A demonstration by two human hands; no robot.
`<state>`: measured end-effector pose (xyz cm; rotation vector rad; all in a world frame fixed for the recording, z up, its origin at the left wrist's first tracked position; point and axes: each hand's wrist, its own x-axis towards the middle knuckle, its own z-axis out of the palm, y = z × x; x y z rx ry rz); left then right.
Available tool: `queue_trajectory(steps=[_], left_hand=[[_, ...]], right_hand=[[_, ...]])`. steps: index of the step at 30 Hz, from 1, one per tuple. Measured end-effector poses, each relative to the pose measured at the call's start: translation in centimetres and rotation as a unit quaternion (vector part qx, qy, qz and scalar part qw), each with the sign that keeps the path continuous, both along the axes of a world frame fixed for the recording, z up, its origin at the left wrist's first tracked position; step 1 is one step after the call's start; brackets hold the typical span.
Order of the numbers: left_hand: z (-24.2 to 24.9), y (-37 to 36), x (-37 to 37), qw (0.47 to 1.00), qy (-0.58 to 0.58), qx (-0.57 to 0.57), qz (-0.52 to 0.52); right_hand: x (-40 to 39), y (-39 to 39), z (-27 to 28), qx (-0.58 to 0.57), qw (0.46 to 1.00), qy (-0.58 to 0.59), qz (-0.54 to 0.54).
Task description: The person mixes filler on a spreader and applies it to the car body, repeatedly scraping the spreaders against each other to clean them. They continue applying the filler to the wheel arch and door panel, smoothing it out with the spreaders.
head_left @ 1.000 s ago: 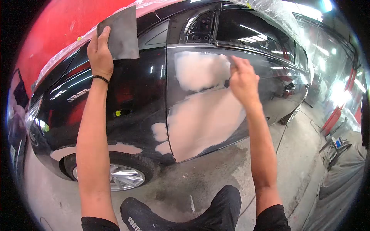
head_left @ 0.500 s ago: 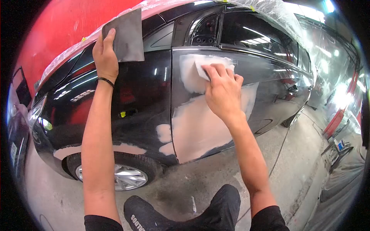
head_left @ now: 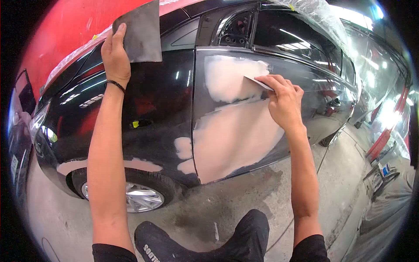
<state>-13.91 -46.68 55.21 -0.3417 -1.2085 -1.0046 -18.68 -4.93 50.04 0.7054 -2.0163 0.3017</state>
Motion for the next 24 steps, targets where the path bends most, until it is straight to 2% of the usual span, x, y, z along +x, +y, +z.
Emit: queue_trajectory(steps=[5, 8, 13, 16, 20, 22, 24], left_hand=[[0.1, -0.2, -0.3, 0.999, 0.008, 0.022, -0.026], [0.0, -0.5, -0.3, 0.999, 0.0, 0.006, -0.04], [-0.5, -1.0, -0.6, 0.999, 0.014, -0.025, 0.029], [-0.4, -1.1, -0.8, 0.998, 0.022, -0.037, 0.037], [-0.1, -0.2, -0.2, 0.998, 0.018, 0.004, -0.063], [-0.2, -0.3, 0.1, 1.0, -0.027, -0.005, -0.008], [-0.1, 0.0, 0.2, 1.0, -0.026, -0.001, -0.007]], right_hand=[[-2.4, -0.5, 2.4, -0.008, 0.995, 0.096, -0.001], [-3.4, -1.8, 0.3, -0.045, 0.993, 0.106, 0.035], [-1.7, 0.6, 0.7, 0.042, 0.995, 0.086, 0.019], [-2.9, 0.0, 2.8, 0.016, 0.992, 0.126, 0.012], [-4.1, -1.1, 0.6, -0.025, 0.991, 0.124, 0.032], [-3.1, -0.4, -0.3, 0.005, 0.994, 0.101, 0.029], [-1.7, 0.5, 0.3, 0.037, 0.997, 0.062, 0.017]])
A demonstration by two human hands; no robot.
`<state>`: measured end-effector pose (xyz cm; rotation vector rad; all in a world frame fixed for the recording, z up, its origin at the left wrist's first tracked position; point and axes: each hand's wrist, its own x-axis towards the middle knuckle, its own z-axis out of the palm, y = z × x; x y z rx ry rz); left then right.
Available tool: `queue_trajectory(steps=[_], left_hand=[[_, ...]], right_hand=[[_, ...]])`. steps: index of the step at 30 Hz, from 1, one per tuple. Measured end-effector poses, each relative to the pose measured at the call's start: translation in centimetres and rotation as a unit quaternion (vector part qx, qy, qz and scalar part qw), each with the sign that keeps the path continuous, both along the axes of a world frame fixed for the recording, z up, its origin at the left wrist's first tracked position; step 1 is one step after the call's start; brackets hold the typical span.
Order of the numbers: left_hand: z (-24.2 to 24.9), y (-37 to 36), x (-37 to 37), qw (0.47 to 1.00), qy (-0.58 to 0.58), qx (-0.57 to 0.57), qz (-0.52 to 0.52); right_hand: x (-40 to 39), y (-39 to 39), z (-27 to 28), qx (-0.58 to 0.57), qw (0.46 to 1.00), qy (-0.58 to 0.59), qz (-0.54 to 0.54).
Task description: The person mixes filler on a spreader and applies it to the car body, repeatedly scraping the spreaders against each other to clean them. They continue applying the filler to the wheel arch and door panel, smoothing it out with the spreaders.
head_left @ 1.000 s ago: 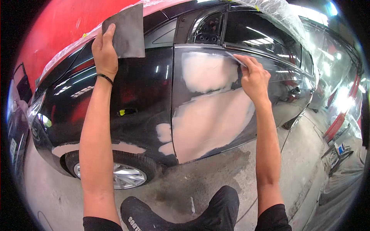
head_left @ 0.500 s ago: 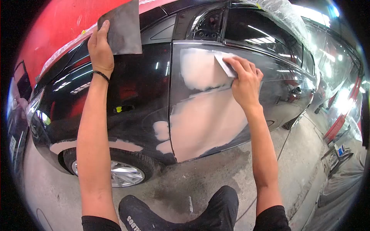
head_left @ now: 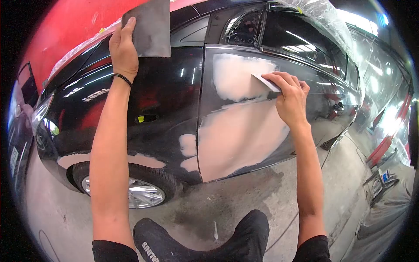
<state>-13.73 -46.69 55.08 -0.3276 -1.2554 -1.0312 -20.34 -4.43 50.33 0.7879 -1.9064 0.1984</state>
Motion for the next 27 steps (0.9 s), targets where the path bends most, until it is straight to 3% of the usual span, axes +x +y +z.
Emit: queue_trajectory(steps=[2, 5, 9, 12, 16, 18, 20, 23, 27], left_hand=[[0.2, 0.4, -0.1, 0.998, 0.042, 0.02, -0.05], [0.2, -0.1, -0.2, 0.999, 0.025, 0.008, -0.045], [0.1, 0.0, -0.3, 0.998, 0.035, -0.002, -0.055], [0.3, 0.1, 0.0, 0.997, 0.03, 0.004, -0.066], [0.3, 0.4, -0.1, 0.997, 0.038, 0.015, -0.067], [0.3, 0.6, 0.1, 0.996, 0.033, 0.012, -0.076], [0.2, 0.0, -0.2, 0.997, 0.013, 0.006, -0.073], [0.2, 0.0, -0.1, 0.999, 0.013, -0.01, -0.038], [0.0, -0.1, 0.1, 0.999, -0.001, -0.014, -0.031]], right_hand=[[0.7, -0.3, 1.1, -0.01, 1.0, -0.01, 0.01], [1.0, -3.2, 2.3, -0.039, 0.999, 0.0, 0.03], [0.7, -6.0, -2.6, -0.07, 0.997, 0.041, 0.013], [3.4, -4.9, -6.0, -0.025, 0.999, 0.019, 0.011], [3.4, -1.5, -3.1, -0.01, 0.998, 0.013, -0.06], [1.0, -0.4, -0.4, -0.13, 0.987, -0.053, -0.071], [-1.5, 0.0, 1.9, -0.203, 0.959, -0.117, -0.156], [-3.5, -1.2, 1.9, -0.225, 0.956, -0.15, -0.117], [0.7, -7.6, -0.4, -0.18, 0.971, -0.127, -0.09]])
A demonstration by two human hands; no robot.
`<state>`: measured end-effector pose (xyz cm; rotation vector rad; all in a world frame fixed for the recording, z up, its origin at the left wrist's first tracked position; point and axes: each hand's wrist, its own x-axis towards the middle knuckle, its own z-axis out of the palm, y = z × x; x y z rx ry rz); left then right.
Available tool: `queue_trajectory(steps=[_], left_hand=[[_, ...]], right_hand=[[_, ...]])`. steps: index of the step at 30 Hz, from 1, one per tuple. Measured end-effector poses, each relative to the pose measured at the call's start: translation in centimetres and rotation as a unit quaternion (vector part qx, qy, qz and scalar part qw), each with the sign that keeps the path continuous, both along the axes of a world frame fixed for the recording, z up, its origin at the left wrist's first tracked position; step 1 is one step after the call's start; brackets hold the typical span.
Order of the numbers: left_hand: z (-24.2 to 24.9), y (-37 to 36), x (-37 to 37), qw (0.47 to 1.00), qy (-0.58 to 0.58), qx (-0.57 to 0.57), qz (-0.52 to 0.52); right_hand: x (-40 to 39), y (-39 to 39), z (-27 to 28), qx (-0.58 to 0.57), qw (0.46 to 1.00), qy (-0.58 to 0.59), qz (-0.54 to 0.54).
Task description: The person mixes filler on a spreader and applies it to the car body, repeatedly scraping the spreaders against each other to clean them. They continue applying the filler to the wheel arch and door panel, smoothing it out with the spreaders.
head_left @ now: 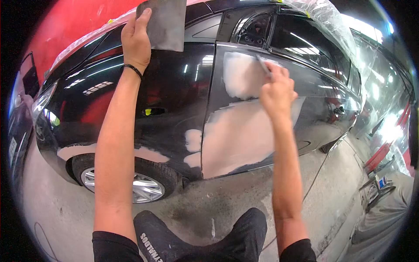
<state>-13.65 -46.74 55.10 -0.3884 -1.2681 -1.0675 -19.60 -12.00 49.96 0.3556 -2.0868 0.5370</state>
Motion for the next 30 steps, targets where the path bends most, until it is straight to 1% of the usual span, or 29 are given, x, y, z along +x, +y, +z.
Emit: queue_trajectory(steps=[3, 6, 8, 9, 10, 14, 17, 20, 21, 23, 24, 26, 29, 30], left_hand=[[0.1, 0.6, -0.1, 0.996, 0.038, 0.024, -0.076], [0.2, -0.2, -0.4, 0.998, 0.03, 0.007, -0.055], [0.2, 0.5, 0.0, 0.998, 0.018, 0.023, -0.054], [0.2, 0.6, 0.1, 0.998, 0.013, 0.032, -0.052], [0.3, 0.5, 0.1, 0.999, 0.013, 0.028, -0.044], [0.0, -0.2, -0.4, 0.999, 0.024, 0.008, -0.033], [0.3, -0.1, -0.1, 1.0, 0.013, 0.001, -0.014], [0.3, -0.1, -0.1, 1.0, 0.004, -0.003, 0.024], [0.3, -0.4, -0.2, 0.999, -0.006, 0.0, 0.042], [0.1, -0.7, -0.6, 0.998, -0.014, -0.004, 0.066], [0.0, -1.0, -0.8, 0.997, -0.011, -0.012, 0.075], [0.7, -0.3, -0.4, 0.997, 0.051, -0.017, 0.046], [1.4, 0.5, 0.3, 1.0, 0.008, 0.029, -0.004], [1.3, 0.7, 0.7, 0.998, -0.016, 0.061, -0.003]], right_hand=[[3.3, -4.1, -3.4, 0.018, 0.995, 0.094, 0.011], [5.3, -5.0, -7.3, 0.038, 0.985, 0.156, 0.066], [5.8, -2.8, -7.4, 0.098, 0.982, 0.138, 0.085], [5.6, -1.5, -7.1, 0.129, 0.978, 0.131, 0.097], [5.2, -0.3, -6.3, 0.142, 0.977, 0.144, 0.065], [0.7, 3.2, -0.6, 0.098, 0.977, 0.188, -0.008], [-2.8, 4.1, 1.9, 0.028, 0.996, 0.07, -0.039], [-1.8, 2.7, 1.6, 0.016, 0.999, 0.011, 0.025], [-0.6, 1.2, -0.5, 0.05, 0.995, 0.09, 0.002], [1.9, -0.1, -4.2, 0.066, 0.986, 0.147, 0.04], [2.9, 0.7, -5.3, 0.09, 0.985, 0.138, 0.06], [5.2, 1.9, -6.8, 0.132, 0.978, 0.122, 0.105], [7.1, 5.6, -7.1, 0.053, 0.976, 0.14, 0.161], [8.8, 6.5, -6.8, -0.023, 0.967, 0.121, 0.224]])
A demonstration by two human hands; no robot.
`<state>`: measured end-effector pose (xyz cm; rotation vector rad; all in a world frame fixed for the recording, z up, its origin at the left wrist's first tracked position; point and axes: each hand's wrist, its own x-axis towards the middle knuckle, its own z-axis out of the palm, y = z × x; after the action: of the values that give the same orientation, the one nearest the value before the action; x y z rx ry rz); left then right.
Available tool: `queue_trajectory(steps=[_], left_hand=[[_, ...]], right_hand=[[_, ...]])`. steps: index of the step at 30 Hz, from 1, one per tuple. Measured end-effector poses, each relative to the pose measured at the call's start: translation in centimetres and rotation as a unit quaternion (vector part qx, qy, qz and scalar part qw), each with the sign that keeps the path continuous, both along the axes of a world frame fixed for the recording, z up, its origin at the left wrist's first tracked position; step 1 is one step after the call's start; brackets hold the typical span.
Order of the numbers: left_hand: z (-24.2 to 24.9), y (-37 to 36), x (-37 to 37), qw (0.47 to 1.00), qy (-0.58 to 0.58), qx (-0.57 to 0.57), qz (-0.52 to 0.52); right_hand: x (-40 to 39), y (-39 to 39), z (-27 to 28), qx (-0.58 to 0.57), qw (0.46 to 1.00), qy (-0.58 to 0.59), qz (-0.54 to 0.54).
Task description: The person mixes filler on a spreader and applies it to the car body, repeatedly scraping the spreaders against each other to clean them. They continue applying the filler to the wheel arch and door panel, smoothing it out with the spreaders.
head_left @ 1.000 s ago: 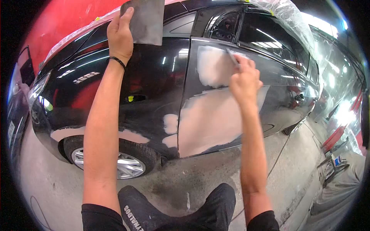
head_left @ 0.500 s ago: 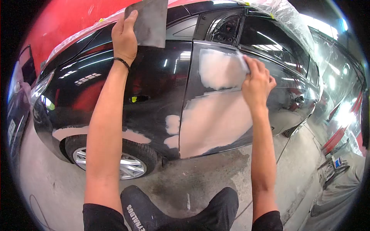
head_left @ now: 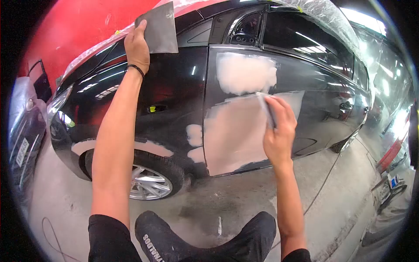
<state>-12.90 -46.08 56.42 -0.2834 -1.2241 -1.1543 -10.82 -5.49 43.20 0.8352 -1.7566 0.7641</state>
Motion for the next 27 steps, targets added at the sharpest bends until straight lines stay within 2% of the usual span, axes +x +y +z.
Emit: queue_trajectory(steps=[2, 3, 5, 6, 9, 10, 11, 13, 16, 20, 23, 26, 27], left_hand=[[-1.6, 3.1, 2.3, 0.997, -0.007, 0.019, -0.076], [-3.2, 5.9, 4.2, 0.985, -0.014, 0.044, -0.164], [-9.0, 11.4, 7.4, 0.943, -0.081, 0.19, -0.262], [-12.2, 14.3, 8.8, 0.911, -0.126, 0.256, -0.297], [-21.2, 21.4, 10.8, 0.84, -0.206, 0.306, -0.398], [-22.7, 22.6, 11.5, 0.784, -0.234, 0.339, -0.465], [-22.7, 23.9, 12.5, 0.757, -0.28, 0.366, -0.462], [-24.4, 24.9, 12.5, 0.722, -0.29, 0.376, -0.503], [-26.3, 25.4, 11.9, 0.734, -0.283, 0.368, -0.496], [-27.0, 24.9, 12.0, 0.715, -0.27, 0.396, -0.509], [-26.7, 24.3, 11.6, 0.785, -0.238, 0.328, -0.469], [-26.6, 24.4, 11.8, 0.888, -0.295, 0.142, -0.322], [-26.3, 24.5, 12.2, 0.893, -0.332, 0.085, -0.292]], right_hand=[[3.1, 1.1, -1.3, -0.095, 0.989, -0.054, 0.104], [4.3, 1.6, -2.4, -0.14, 0.975, -0.08, 0.154], [6.7, 1.5, -5.0, -0.122, 0.964, -0.063, 0.227], [7.7, 1.4, -6.1, -0.109, 0.956, -0.056, 0.265], [9.9, 1.8, -8.6, 0.093, 0.963, -0.014, 0.253], [10.3, 2.0, -9.3, 0.119, 0.962, -0.014, 0.246], [10.3, 2.2, -10.2, 0.146, 0.96, -0.014, 0.239], [9.6, 2.6, -12.2, 0.17, 0.957, -0.026, 0.232], [6.8, 4.8, -14.6, 0.172, 0.959, -0.064, 0.216], [4.0, 7.7, -15.3, 0.182, 0.975, -0.116, 0.056], [4.3, 8.3, -13.8, 0.174, 0.972, -0.155, 0.0], [6.1, 7.9, -11.3, 0.185, 0.974, -0.132, -0.027], [6.5, 7.3, -10.1, 0.193, 0.973, -0.119, -0.041]])
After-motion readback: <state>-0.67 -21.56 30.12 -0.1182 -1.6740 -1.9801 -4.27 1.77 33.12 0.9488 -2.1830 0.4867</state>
